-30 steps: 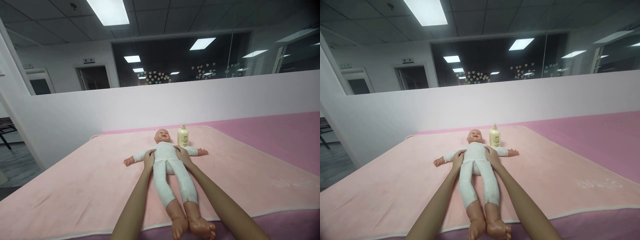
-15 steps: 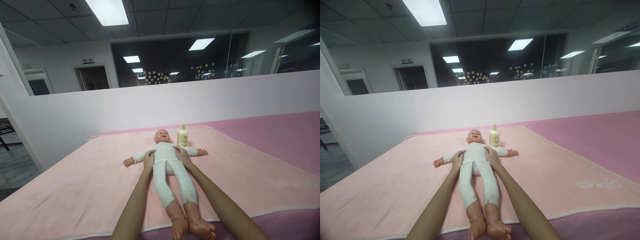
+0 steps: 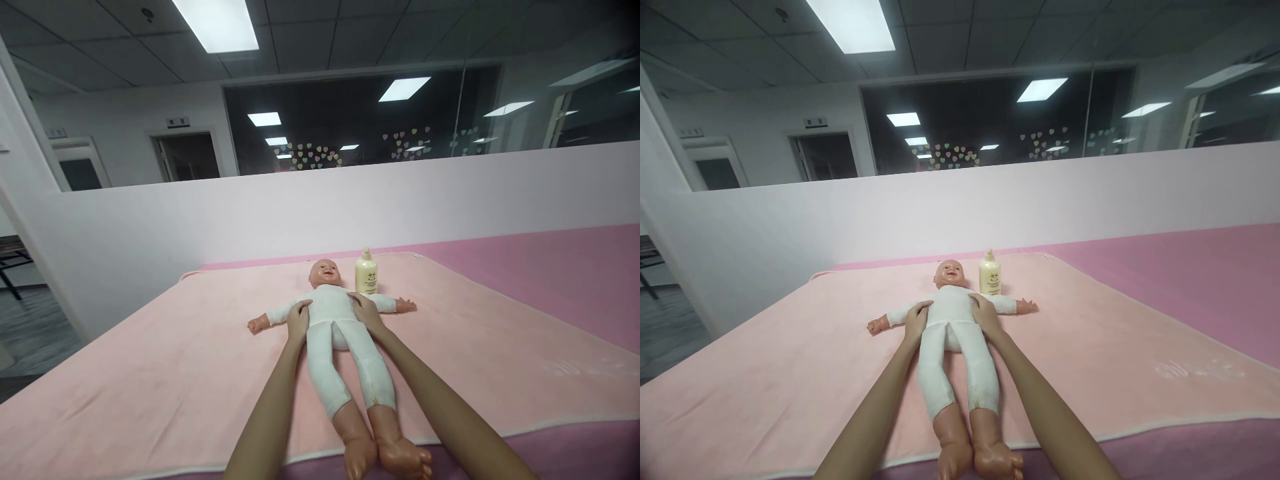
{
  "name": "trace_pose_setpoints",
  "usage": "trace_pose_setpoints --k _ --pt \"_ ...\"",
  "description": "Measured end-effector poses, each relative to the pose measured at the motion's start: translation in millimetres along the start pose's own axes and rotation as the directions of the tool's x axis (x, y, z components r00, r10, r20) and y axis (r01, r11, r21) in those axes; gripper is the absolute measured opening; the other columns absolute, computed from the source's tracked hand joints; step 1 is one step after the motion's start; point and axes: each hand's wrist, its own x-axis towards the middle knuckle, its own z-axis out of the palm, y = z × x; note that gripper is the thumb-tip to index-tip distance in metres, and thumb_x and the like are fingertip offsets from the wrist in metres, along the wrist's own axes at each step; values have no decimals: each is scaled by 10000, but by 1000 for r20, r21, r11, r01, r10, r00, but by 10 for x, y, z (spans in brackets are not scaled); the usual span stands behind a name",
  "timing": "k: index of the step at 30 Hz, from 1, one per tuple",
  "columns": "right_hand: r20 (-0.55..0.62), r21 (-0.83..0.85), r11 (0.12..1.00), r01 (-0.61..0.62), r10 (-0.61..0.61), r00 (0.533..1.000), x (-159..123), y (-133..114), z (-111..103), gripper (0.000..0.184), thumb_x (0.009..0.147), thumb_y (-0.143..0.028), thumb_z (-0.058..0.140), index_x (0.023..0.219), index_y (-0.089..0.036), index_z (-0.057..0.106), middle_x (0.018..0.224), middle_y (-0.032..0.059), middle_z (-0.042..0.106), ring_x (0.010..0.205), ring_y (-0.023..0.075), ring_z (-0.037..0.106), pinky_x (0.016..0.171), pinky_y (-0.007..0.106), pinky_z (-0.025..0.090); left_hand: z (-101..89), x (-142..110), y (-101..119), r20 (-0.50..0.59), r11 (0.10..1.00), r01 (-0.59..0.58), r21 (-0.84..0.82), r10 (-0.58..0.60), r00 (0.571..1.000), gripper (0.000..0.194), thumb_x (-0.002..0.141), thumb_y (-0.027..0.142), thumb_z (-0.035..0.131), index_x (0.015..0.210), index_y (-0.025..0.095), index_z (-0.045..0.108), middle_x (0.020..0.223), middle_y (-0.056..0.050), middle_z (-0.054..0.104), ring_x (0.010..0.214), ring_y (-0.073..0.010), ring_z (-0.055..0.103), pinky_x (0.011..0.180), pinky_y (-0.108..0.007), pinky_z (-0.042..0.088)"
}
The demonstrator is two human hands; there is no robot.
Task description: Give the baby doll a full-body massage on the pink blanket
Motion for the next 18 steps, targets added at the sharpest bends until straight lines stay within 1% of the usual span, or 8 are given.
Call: trace_pose_setpoints --k 6,11,18 --pt "1 -11 1000 10 -10 1000 1 7 3 407 765 -144 366 1048 -190 654 1112 58 662 1059 192 586 1002 383 405 -5 3 -1 5 1000 7 4 -7 1000 341 772 118 416 945 152 708 1058 -76 688 1050 -208 594 991 -372 414" --pt "-2 37 999 -3 3 1000 -11 2 -2 412 738 -141 382 1043 -178 656 1114 64 661 1066 196 583 996 375 412 -5 3 -4 8 1000 3 -4 -3 1000 336 775 115 416 951 136 702 1067 -86 684 1058 -209 589 995 -367 408" --pt "6 38 999 -10 9 1000 -12 -11 -9 405 738 -150 384 1039 -168 653 1122 71 657 1070 192 581 1000 363 409 -7 -1 -11 7 1000 11 -13 -11 1000 329 775 121 420 937 156 703 1062 -65 686 1058 -198 589 995 -355 407"
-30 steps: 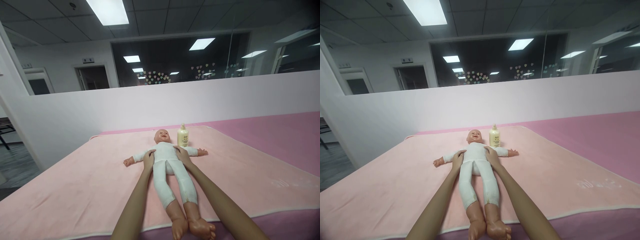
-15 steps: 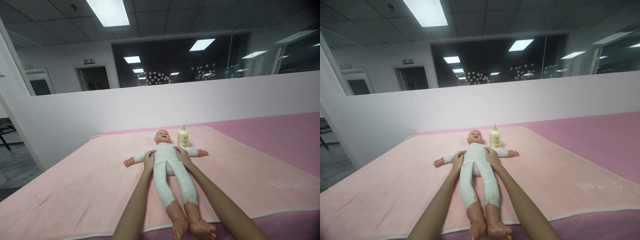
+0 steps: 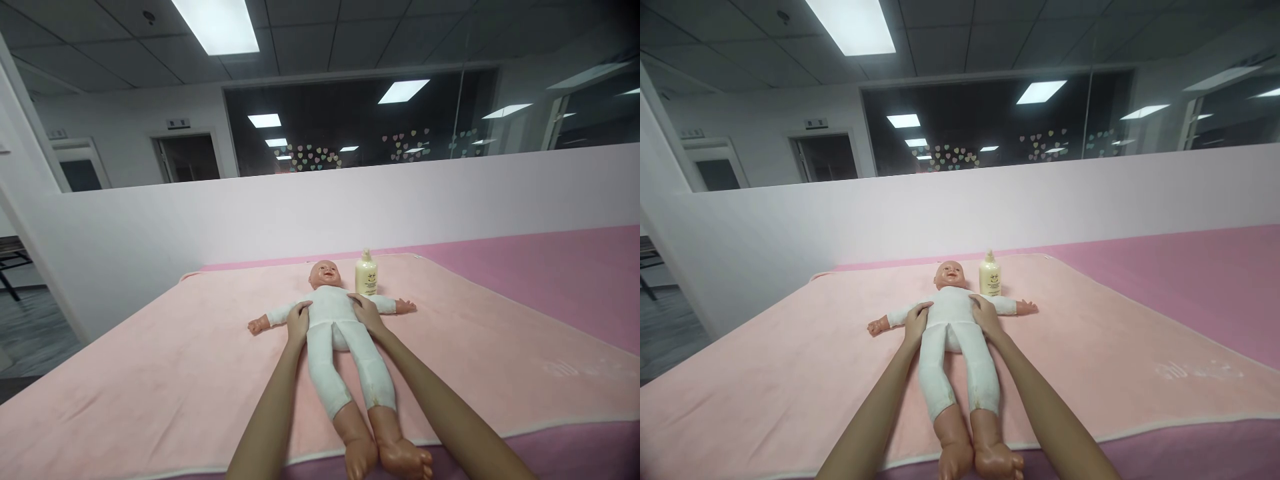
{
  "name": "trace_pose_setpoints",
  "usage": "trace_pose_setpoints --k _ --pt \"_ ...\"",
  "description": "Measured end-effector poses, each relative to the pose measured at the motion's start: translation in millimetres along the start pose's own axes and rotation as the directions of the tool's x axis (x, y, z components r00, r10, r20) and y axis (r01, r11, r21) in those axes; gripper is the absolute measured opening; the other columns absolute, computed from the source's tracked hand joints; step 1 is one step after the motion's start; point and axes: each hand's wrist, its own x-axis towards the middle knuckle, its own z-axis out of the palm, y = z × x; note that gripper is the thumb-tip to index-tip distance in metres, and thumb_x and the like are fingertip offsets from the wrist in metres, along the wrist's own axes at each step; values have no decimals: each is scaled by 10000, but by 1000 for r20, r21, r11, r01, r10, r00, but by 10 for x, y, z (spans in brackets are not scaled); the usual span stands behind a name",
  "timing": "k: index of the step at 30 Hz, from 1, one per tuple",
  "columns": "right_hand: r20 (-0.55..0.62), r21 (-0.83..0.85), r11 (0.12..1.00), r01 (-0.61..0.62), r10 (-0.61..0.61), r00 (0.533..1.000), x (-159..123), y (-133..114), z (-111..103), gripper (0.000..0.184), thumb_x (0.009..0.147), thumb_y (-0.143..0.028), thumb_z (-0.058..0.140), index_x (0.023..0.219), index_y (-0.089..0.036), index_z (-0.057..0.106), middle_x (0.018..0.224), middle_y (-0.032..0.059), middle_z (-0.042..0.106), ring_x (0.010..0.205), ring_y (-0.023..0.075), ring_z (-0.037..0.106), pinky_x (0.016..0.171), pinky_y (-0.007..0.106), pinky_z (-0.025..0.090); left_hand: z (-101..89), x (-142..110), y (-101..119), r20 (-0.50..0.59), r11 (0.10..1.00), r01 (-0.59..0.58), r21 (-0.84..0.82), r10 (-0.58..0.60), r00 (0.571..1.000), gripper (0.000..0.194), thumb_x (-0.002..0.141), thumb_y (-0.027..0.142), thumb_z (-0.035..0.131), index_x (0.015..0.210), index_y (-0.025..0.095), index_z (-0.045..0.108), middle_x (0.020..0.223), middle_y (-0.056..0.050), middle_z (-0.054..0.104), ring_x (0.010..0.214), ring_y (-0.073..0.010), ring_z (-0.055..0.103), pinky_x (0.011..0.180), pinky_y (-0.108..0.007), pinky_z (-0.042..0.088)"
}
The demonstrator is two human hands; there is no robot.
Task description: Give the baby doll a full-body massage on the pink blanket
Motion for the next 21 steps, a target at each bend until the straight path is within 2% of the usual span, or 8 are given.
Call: trace_pose_setpoints --k 9,21 --pt "2 19 1000 -23 23 1000 -27 -67 -26 418 731 -156 387 1046 -188 660 1121 47 660 1073 189 577 1006 367 401 6 10 -20 9 1000 -9 -2 9 1000 336 776 124 413 954 141 698 1063 -72 685 1050 -199 587 990 -357 407" --pt "15 0 1000 -1 1 1000 -8 -11 -5 423 748 -159 375 1073 -150 646 1144 77 647 1088 193 570 1006 355 397 5 12 -15 11 1000 0 11 -1 1000 339 778 132 409 962 139 695 1072 -75 681 1057 -200 583 991 -352 403"
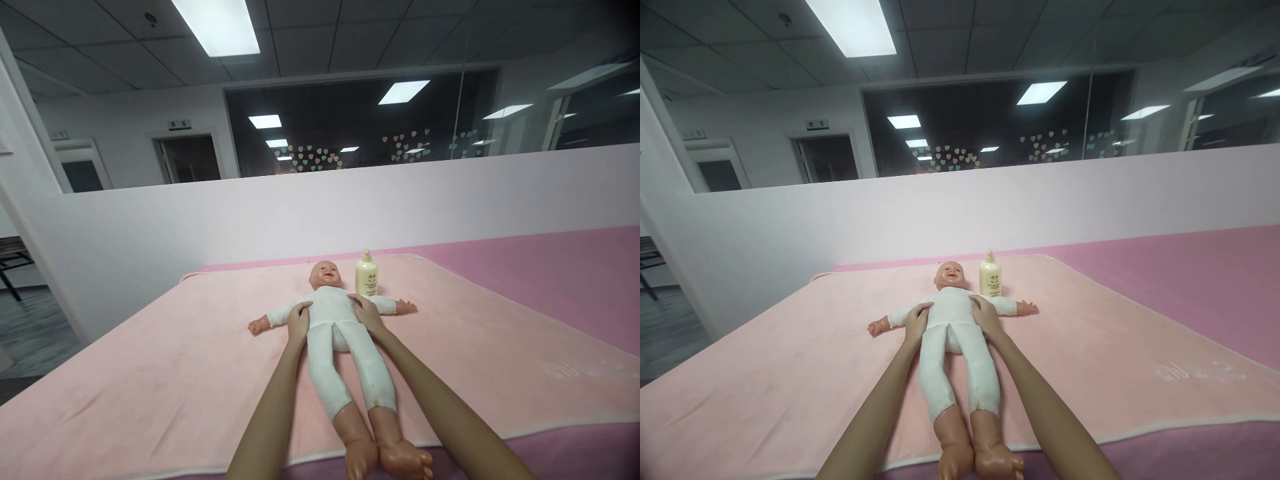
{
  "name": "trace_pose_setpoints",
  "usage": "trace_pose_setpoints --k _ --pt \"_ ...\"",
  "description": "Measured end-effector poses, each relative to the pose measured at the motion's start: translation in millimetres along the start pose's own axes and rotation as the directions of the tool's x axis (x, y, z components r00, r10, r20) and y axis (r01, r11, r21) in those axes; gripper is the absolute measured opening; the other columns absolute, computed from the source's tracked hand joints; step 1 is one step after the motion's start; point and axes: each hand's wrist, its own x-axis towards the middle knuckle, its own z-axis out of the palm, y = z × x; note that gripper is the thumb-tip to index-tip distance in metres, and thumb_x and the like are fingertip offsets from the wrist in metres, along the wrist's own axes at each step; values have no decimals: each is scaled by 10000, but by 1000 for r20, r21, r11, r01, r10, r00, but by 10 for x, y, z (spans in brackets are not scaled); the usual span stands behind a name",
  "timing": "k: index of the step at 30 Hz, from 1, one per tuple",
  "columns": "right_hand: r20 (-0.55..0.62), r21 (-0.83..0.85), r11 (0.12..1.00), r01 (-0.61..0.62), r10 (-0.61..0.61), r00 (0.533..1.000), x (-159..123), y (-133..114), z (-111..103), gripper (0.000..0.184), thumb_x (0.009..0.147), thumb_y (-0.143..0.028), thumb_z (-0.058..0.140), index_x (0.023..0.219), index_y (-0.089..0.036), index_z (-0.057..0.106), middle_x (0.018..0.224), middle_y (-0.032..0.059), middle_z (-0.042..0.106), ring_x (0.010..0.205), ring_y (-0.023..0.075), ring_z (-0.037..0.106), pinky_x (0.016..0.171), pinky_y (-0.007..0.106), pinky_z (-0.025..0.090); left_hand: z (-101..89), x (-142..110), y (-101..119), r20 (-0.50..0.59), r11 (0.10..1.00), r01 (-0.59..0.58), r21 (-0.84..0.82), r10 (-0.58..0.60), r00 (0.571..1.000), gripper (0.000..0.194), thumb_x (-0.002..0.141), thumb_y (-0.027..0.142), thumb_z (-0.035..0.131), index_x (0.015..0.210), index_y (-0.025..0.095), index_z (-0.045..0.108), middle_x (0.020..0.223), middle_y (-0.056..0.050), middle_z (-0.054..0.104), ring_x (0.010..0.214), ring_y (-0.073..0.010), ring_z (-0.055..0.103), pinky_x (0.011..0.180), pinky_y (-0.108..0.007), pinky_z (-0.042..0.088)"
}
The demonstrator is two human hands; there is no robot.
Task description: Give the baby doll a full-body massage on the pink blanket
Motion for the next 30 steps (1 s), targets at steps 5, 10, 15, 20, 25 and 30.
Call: trace_pose_setpoints --k 5,10,15,20,25,30 --pt "-9 -11 1000 -7 7 1000 3 -5 1 416 746 -141 379 1058 -172 652 1135 62 653 1081 184 573 1013 360 391 1 -1 3 -2 1000 1 -1 -1 1000 342 782 126 408 972 125 692 1078 -84 679 1060 -201 581 994 -350 402" --pt "-9 -22 1000 -12 12 1000 6 -15 -3 410 747 -139 383 1053 -163 654 1134 71 654 1083 187 573 1014 358 390 1 -5 6 -4 1000 -1 3 1 1000 340 784 124 411 971 128 694 1076 -83 680 1061 -200 583 992 -348 403" --pt "-5 -17 1000 -9 9 1000 -2 -13 -6 409 755 -147 380 1063 -177 647 1137 58 652 1082 184 574 1009 357 396 -2 -4 8 -3 1000 0 -1 0 1000 336 784 126 413 967 128 695 1066 -84 682 1053 -202 586 989 -354 407" --pt "10 -27 1000 -7 7 1000 -3 -17 -6 424 753 -141 369 1081 -154 637 1151 72 644 1091 184 569 1008 348 397 -1 3 -7 -3 1000 1 -8 -1 1000 334 784 123 412 963 131 694 1069 -82 681 1057 -204 584 991 -362 407" --pt "12 -34 999 -11 11 1000 -4 -25 -11 425 754 -137 370 1082 -160 638 1149 69 644 1090 179 569 1007 339 397 0 1 -2 -2 1000 -2 -8 2 1000 332 782 118 414 959 141 694 1071 -76 681 1054 -202 586 987 -362 410" --pt "12 -35 999 -14 14 1000 -11 -44 -18 419 755 -138 375 1079 -175 638 1145 58 649 1088 175 570 1011 341 394 0 -1 9 -5 1000 1 -3 -1 1000 332 783 116 416 955 148 697 1072 -69 683 1059 -201 587 991 -363 411"
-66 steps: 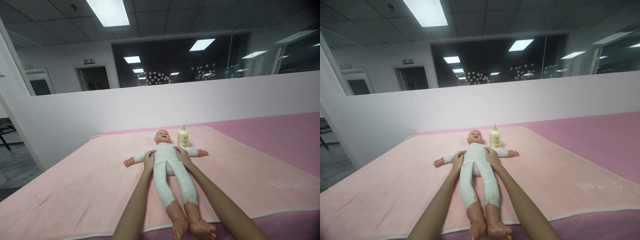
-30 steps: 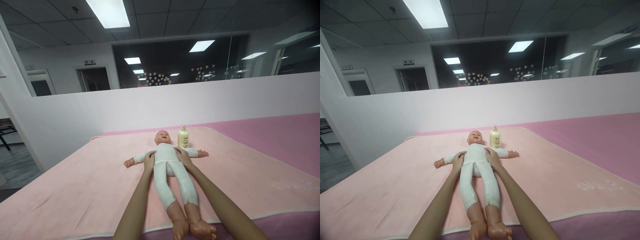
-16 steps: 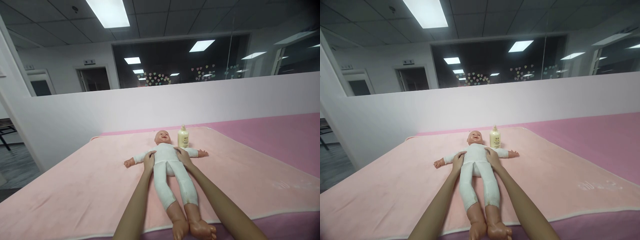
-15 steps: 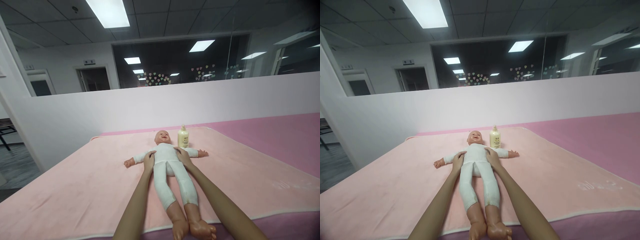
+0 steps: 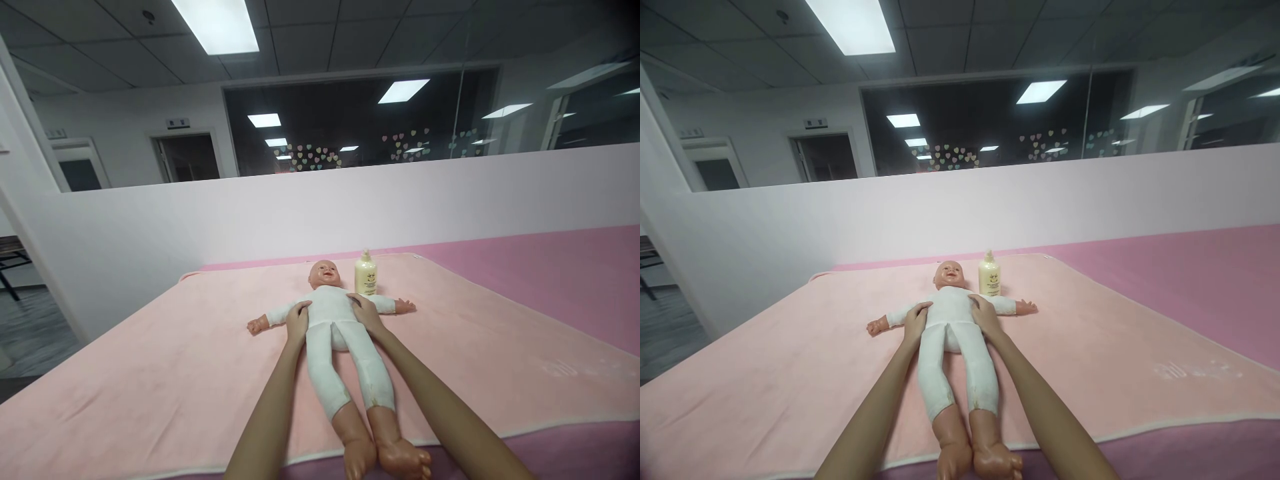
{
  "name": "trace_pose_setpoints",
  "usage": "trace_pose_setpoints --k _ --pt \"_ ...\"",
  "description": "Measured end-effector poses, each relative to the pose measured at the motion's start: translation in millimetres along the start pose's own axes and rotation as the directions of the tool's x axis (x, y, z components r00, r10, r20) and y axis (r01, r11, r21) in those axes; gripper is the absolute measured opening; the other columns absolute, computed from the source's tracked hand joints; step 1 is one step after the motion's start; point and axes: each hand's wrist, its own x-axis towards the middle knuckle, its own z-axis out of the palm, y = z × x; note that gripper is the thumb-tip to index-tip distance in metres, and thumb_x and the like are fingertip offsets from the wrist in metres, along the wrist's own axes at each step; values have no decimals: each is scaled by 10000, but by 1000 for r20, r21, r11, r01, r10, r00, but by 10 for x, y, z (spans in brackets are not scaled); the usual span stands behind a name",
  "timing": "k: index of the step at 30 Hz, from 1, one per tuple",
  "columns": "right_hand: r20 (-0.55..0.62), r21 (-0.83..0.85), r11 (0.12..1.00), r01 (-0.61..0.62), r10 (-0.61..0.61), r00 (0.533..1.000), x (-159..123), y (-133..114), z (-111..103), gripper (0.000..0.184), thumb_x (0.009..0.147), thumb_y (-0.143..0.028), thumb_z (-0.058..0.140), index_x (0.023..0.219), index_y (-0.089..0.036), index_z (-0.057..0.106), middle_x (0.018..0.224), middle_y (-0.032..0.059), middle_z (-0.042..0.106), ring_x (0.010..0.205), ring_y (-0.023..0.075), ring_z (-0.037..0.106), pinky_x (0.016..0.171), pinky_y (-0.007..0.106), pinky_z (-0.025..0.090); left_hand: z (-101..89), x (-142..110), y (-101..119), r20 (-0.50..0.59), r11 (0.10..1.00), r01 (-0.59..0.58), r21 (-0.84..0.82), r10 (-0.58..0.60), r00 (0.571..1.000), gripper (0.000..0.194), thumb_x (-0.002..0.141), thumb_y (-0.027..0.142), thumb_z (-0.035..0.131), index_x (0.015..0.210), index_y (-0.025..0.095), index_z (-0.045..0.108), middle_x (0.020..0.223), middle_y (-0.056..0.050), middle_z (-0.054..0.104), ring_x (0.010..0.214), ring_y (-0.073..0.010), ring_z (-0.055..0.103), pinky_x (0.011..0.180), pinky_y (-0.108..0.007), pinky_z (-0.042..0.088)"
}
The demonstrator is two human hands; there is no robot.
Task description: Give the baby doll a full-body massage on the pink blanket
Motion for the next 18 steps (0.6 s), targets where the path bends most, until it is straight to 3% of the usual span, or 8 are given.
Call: trace_pose_setpoints --k 14,18 --pt "-13 18 1000 -13 13 1000 15 42 23 405 754 -152 388 1063 -169 649 1132 64 654 1077 186 575 1004 354 396 -7 -36 89 -17 1000 27 14 -26 1000 334 773 99 415 939 137 703 1038 -75 693 1030 -187 601 977 -329 423" --pt "-8 18 1000 4 -4 1000 22 70 36 411 756 -163 380 1069 -158 647 1138 68 650 1081 183 572 996 343 400 -28 -79 135 -65 994 -17 107 24 998 317 785 108 411 942 136 685 1036 -85 680 1023 -192 594 967 -324 417"
